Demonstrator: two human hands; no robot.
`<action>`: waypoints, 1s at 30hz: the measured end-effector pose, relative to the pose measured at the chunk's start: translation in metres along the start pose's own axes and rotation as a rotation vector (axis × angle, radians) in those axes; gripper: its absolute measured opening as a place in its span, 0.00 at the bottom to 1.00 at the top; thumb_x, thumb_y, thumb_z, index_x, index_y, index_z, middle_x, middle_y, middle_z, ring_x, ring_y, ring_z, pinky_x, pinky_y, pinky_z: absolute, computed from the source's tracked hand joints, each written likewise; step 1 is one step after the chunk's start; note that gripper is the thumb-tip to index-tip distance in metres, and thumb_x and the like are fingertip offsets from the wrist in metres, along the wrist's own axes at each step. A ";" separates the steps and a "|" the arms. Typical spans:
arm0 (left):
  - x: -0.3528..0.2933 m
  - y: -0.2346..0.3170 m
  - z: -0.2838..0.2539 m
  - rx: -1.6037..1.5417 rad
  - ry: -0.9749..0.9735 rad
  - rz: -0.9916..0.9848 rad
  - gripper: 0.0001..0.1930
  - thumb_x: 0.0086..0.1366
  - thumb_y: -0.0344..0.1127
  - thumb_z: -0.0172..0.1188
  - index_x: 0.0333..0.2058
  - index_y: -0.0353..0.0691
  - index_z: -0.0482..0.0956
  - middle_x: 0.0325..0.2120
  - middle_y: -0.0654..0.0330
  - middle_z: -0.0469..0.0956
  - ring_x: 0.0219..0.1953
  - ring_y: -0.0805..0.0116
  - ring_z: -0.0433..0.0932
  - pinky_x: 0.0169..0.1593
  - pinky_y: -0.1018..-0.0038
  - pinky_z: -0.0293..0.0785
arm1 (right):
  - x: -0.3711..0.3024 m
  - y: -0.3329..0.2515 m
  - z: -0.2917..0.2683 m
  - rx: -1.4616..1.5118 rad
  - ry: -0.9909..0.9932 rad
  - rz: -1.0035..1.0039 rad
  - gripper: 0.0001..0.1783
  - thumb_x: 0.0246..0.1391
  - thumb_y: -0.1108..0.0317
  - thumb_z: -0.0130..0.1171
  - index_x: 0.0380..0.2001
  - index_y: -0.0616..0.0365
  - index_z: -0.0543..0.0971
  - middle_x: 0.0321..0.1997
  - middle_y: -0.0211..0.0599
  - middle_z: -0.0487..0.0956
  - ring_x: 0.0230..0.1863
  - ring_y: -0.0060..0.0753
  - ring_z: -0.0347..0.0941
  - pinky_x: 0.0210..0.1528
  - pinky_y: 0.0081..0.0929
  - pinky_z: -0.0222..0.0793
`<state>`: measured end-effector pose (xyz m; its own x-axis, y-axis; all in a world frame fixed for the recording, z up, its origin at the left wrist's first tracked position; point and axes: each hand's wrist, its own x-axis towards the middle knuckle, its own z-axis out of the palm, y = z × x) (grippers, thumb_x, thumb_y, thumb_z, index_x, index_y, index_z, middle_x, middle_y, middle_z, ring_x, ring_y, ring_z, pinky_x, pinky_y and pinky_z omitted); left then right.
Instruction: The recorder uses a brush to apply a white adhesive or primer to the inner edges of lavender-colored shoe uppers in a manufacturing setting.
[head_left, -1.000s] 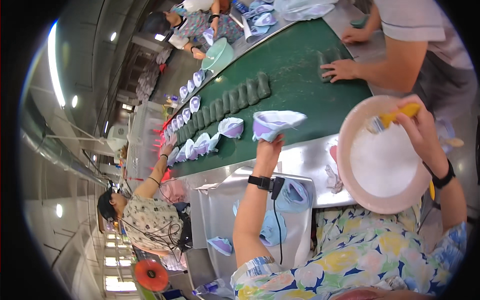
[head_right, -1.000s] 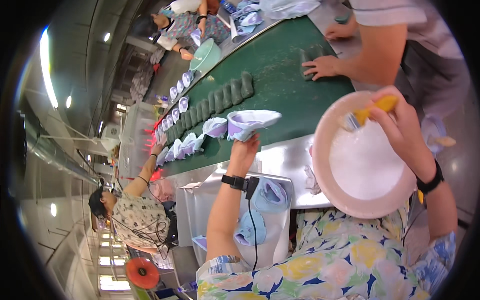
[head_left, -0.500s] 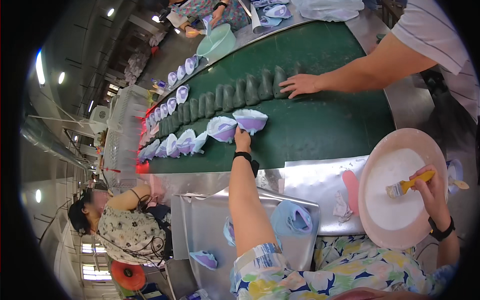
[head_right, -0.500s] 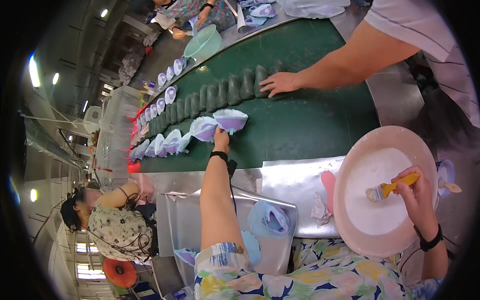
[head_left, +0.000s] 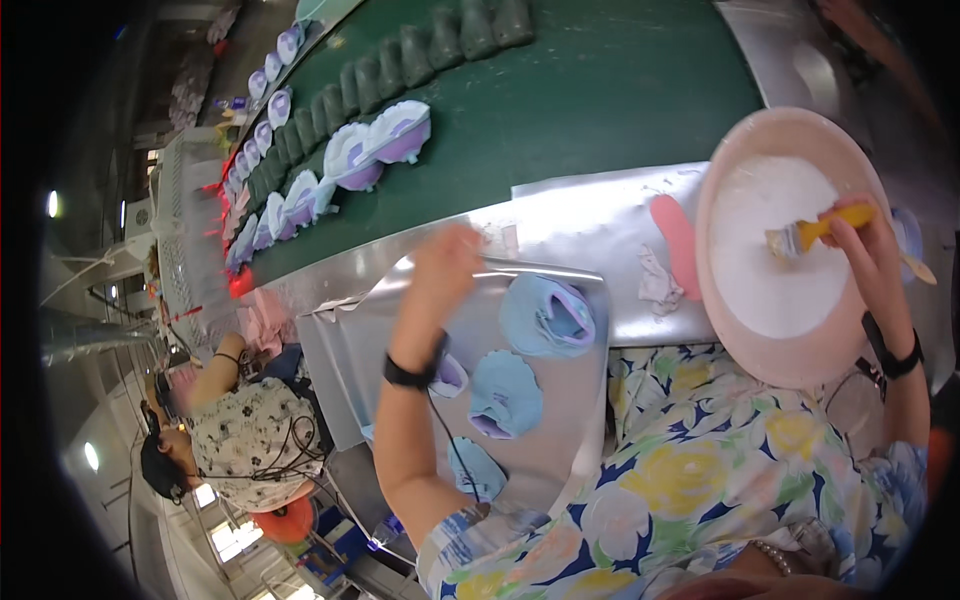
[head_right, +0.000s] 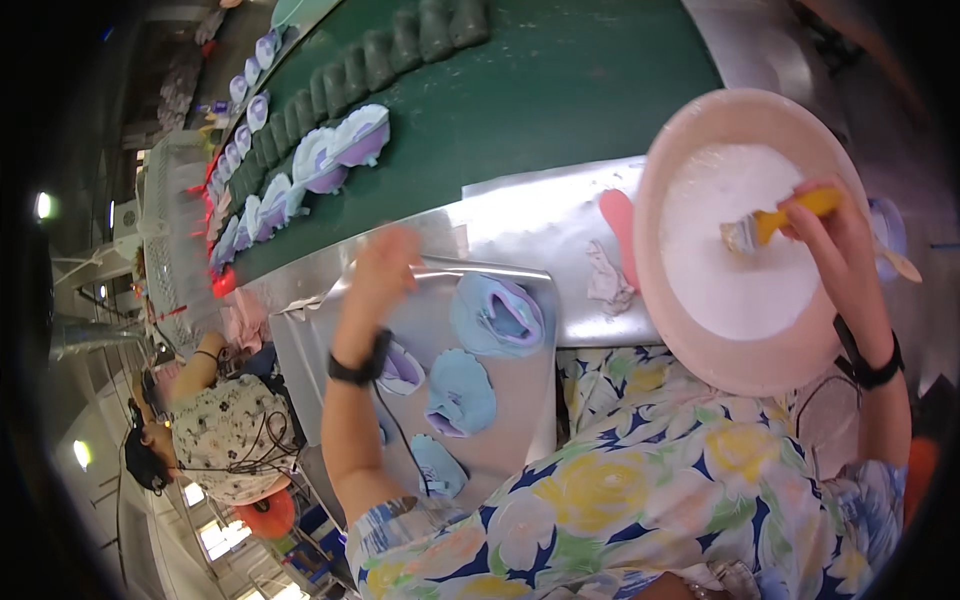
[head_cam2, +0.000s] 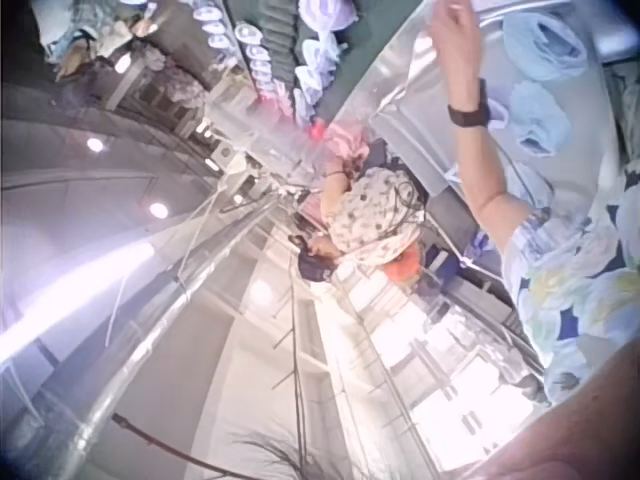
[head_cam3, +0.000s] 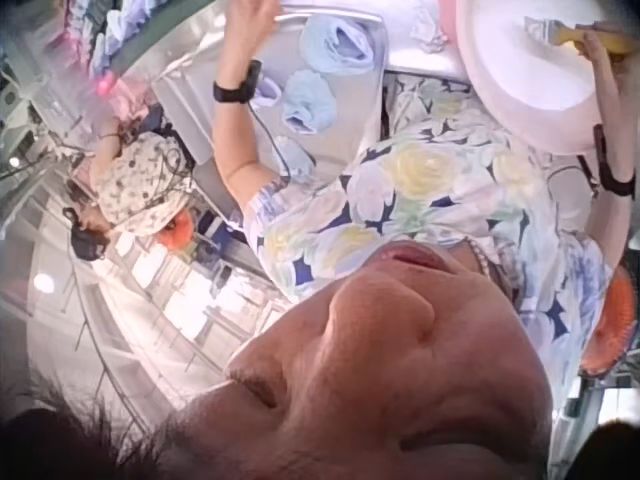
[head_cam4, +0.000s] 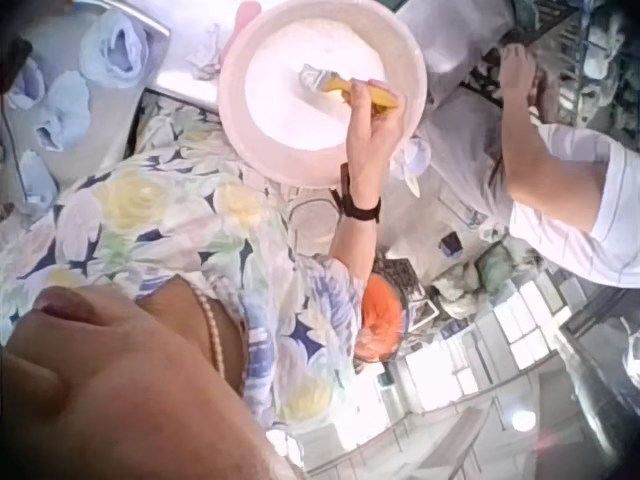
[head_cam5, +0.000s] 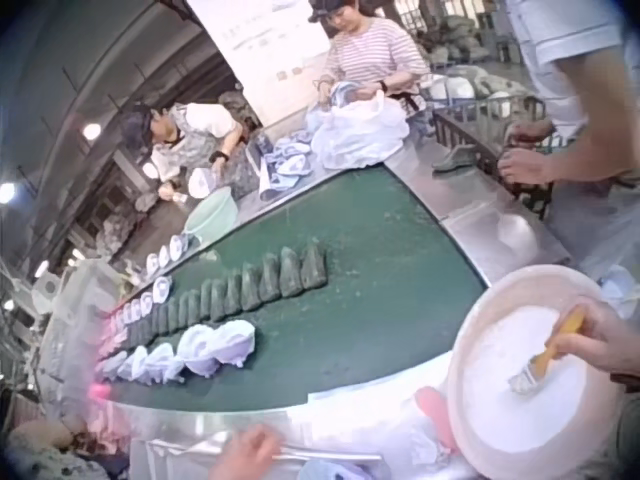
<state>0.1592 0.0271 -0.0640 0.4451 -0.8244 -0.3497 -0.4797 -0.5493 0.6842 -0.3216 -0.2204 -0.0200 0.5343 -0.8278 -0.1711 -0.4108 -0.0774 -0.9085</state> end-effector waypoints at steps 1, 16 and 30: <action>-0.029 0.045 0.024 0.434 -0.164 -0.017 0.16 0.64 0.37 0.59 0.48 0.38 0.76 0.32 0.49 0.81 0.31 0.50 0.81 0.36 0.60 0.76 | 0.005 0.006 0.002 -0.019 0.007 0.006 0.09 0.67 0.69 0.54 0.45 0.62 0.73 0.42 0.35 0.78 0.39 0.22 0.75 0.44 0.19 0.73; -0.062 0.089 0.051 -0.754 0.140 0.177 0.18 0.69 0.39 0.57 0.55 0.41 0.73 0.48 0.55 0.80 0.46 0.61 0.82 0.50 0.65 0.83 | -0.008 0.001 0.023 -0.526 -0.430 -0.381 0.14 0.58 0.64 0.61 0.40 0.63 0.73 0.34 0.53 0.80 0.39 0.57 0.79 0.41 0.46 0.72; 0.020 0.209 0.140 -1.045 -0.391 0.114 0.22 0.69 0.44 0.58 0.57 0.41 0.72 0.46 0.56 0.81 0.44 0.63 0.83 0.48 0.65 0.85 | 0.003 -0.052 -0.053 -0.045 0.062 -0.669 0.13 0.62 0.62 0.60 0.42 0.58 0.73 0.32 0.41 0.80 0.33 0.40 0.78 0.37 0.31 0.70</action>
<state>-0.0383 -0.1232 -0.0174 0.0832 -0.9498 -0.3016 0.4496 -0.2343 0.8620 -0.3376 -0.2483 0.0473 0.6417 -0.6236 0.4465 -0.0373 -0.6068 -0.7940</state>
